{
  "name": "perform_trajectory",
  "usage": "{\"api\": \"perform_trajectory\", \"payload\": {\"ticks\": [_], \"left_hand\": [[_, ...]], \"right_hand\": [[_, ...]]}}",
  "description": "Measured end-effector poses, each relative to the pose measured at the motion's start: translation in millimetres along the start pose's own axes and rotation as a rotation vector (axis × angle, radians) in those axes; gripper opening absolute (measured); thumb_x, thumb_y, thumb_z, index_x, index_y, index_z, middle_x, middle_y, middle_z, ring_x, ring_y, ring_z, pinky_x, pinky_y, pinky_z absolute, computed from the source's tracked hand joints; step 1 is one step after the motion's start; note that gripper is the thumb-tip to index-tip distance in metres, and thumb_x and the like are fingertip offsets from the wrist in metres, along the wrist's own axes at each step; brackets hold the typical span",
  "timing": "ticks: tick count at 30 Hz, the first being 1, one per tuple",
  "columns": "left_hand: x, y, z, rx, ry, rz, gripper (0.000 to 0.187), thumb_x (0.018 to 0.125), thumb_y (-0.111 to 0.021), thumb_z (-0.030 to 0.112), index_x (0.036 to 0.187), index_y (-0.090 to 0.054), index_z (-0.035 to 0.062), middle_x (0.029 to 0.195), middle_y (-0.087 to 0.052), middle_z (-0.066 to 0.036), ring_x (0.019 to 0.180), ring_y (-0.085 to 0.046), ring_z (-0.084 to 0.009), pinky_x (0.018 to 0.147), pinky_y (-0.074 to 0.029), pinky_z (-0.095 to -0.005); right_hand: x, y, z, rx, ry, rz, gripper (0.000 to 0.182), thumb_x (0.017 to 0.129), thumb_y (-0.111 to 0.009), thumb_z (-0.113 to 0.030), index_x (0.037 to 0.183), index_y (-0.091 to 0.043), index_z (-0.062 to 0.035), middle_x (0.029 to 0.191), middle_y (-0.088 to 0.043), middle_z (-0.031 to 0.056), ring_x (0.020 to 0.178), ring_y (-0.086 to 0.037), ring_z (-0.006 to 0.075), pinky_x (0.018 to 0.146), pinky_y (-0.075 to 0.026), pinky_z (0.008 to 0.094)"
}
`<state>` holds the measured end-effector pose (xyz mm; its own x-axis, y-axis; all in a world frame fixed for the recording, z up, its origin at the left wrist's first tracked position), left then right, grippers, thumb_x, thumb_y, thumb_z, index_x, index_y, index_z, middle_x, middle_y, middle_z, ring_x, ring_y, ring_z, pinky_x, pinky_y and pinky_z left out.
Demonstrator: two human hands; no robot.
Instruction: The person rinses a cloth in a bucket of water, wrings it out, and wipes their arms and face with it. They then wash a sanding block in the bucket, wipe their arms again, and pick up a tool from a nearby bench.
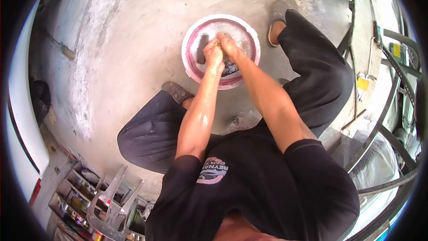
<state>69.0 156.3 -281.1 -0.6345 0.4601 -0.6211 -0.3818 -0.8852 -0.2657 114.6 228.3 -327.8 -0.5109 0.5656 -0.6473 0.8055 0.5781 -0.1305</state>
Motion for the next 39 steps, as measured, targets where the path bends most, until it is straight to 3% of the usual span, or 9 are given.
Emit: {"api": "perform_trajectory", "payload": {"ticks": [4, 7, 11, 15, 17, 19, 28, 35, 39], "left_hand": [[-33.4, -2.3, 21.1, 0.011, -0.161, 0.054, 0.029, 0.098, -0.05, -0.001, 0.124, -0.062, -0.0058, 0.121, -0.064, -0.015, 0.108, -0.063, -0.0204, 0.094, -0.05, -0.0308], [-68.4, -23.3, 48.1, -0.052, -0.469, -0.058, 0.026, 0.098, -0.058, 0.006, 0.122, -0.064, -0.0016, 0.127, -0.061, -0.015, 0.114, -0.06, -0.0224, 0.1, -0.046, -0.0332], [-23.3, 0.3, 29.2, 0.624, -0.611, 0.14, 0.036, 0.08, -0.074, 0.015, 0.113, -0.07, 0.0016, 0.127, -0.056, -0.02, 0.116, -0.058, -0.0313, 0.099, -0.045, -0.0396], [31.5, -0.3, 21.7, 0.557, -0.32, -0.051, 0.024, 0.08, -0.069, 0.013, 0.102, -0.076, 0.0068, 0.11, -0.066, -0.021, 0.1, -0.066, -0.0348, 0.09, -0.05, -0.0467], [24.9, -13.3, 52.7, 1.217, -0.431, 0.054, 0.021, 0.083, -0.065, 0.019, 0.1, -0.076, 0.0129, 0.105, -0.068, -0.021, 0.099, -0.066, -0.0396, 0.089, -0.051, -0.0487], [48.6, -14.8, 45.9, 1.347, -0.389, -0.031, 0.019, 0.084, -0.062, 0.023, 0.096, -0.075, 0.0165, 0.099, -0.07, -0.02, 0.097, -0.066, -0.0412, 0.087, -0.051, -0.049], [-38.4, -62.9, 47.1, 0.904, -0.385, -0.52, 0.016, 0.091, -0.061, 0.014, 0.091, -0.073, 0.0031, 0.092, -0.072, -0.015, 0.089, -0.069, -0.024, 0.082, -0.051, -0.0362], [-89.7, -40.7, 55.7, 0.471, -0.758, -0.165, 0.019, 0.097, -0.055, 0.012, 0.108, -0.067, 0.0009, 0.103, -0.07, -0.009, 0.094, -0.066, -0.0197, 0.085, -0.052, -0.0341], [8.4, 11.2, -4.4, -0.068, -0.142, 0.048, 0.024, 0.101, -0.051, 0.012, 0.123, -0.057, 0.0055, 0.102, -0.063, -0.006, 0.092, -0.062, -0.0159, 0.08, -0.054, -0.0282]], "right_hand": [[38.2, -3.7, 34.0, 0.416, -0.355, -0.051, 0.035, 0.095, -0.053, -0.03, 0.107, -0.065, 0.0003, 0.095, -0.069, 0.0159, 0.084, -0.066, 0.0263, 0.074, -0.053, 0.0429], [86.1, 13.8, 72.7, 0.301, -0.076, -0.013, 0.031, 0.093, -0.054, -0.03, 0.099, -0.066, -0.0023, 0.089, -0.069, 0.0169, 0.079, -0.067, 0.0261, 0.07, -0.053, 0.0428], [3.4, -21.3, -27.5, -1.325, 0.361, -0.176, 0.03, 0.09, -0.058, -0.025, 0.113, -0.068, -0.008, 0.109, -0.07, 0.0195, 0.103, -0.069, 0.0263, 0.088, -0.053, 0.0353], [-42.8, -31.2, -29.8, -2.036, 0.645, -0.255, 0.051, 0.096, -0.05, -0.028, 0.14, -0.054, -0.0029, 0.145, -0.053, 0.0155, 0.134, -0.05, 0.0312, 0.115, -0.029, 0.0494], [-59.1, -39.8, -30.0, -2.018, 0.772, -0.276, 0.052, 0.096, -0.049, -0.027, 0.14, -0.052, 0.0009, 0.143, -0.055, 0.014, 0.135, -0.047, 0.0358, 0.116, -0.022, 0.0567], [-92.7, -55.0, -23.1, -2.296, 0.759, -0.727, 0.046, 0.097, -0.047, -0.024, 0.134, -0.059, -0.0001, 0.141, -0.056, 0.0142, 0.134, -0.049, 0.0339, 0.116, -0.025, 0.0543], [-13.1, -18.1, 3.7, -1.499, 0.483, -0.496, 0.041, 0.098, -0.047, -0.026, 0.128, -0.061, -0.0028, 0.124, -0.065, 0.0114, 0.115, -0.061, 0.0294, 0.1, -0.045, 0.047], [92.8, -3.9, 109.5, 0.186, -0.211, -0.402, 0.041, 0.099, -0.046, -0.027, 0.128, -0.061, -0.0012, 0.121, -0.065, 0.0135, 0.107, -0.063, 0.0289, 0.095, -0.049, 0.044], [78.9, 0.2, 107.9, -0.398, 0.364, -0.261, 0.044, 0.101, -0.044, -0.031, 0.127, -0.06, 0.0005, 0.118, -0.064, 0.0181, 0.098, -0.063, 0.0288, 0.09, -0.052, 0.0416]]}}
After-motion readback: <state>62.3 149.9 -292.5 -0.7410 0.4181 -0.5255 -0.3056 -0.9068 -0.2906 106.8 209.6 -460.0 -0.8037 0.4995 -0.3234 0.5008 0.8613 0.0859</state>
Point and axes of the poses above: each hand's wrist, its own x-axis towards the middle knuckle, its own y-axis out of the back of the hand, z = x × y, the point moved 7 cm from there along x, towards the middle knuckle
